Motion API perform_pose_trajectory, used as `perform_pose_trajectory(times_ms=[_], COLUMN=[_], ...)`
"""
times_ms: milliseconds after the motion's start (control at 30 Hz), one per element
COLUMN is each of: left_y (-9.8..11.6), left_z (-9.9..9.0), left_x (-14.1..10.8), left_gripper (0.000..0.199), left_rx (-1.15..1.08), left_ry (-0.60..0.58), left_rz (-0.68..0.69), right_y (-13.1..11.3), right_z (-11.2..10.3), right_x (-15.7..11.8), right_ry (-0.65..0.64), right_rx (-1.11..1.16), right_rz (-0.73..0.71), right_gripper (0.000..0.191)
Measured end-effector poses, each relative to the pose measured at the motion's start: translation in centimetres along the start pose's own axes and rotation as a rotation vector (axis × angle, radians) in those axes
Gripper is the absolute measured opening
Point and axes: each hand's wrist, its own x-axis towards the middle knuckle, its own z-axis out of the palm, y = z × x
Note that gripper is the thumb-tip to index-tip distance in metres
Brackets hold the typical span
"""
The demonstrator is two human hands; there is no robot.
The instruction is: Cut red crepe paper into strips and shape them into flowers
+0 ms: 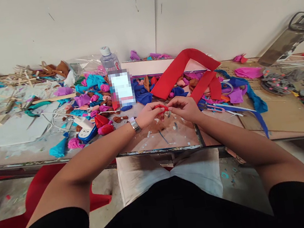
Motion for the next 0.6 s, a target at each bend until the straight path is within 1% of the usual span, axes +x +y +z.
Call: perform_pose_trajectory(times_ms=[133, 233, 333, 433, 600], left_y=[-0.04, 0.02, 0.1, 0.05, -0.46], left_z=[-0.1, -0.07, 0.01, 0.05, 0.0], left_x=[-0.07, -0.04, 0.02, 0.07, 0.21], left_gripper=[0.049, 0.053, 0.054, 0.054, 0.051], left_rx=[0.113, 0.076, 0.037, 0.01, -0.057], left_ry=[0.009, 0.022, 0.033, 0.039, 0.06], left_rz=[0.039, 0.036, 0.027, 0.016, -0.005], right_y=[-0.05, 0.02, 0.06, -0.02, -0.35], right_z=[-0.15, -0.32, -0.44, -0.43, -0.33], right_x=[0.01, 0.05, 0.13, 0.19, 0.19], right_ry=[-0.029, -0.057, -0.039, -0.036, -0.069], right_rx=[0.004, 0.012, -0.024, -0.127, -0.222], right_rz=[-0.01, -0.027, -0.13, -0.253, -0.358], right_gripper=[0.03, 0.026, 0.021, 0.019, 0.016])
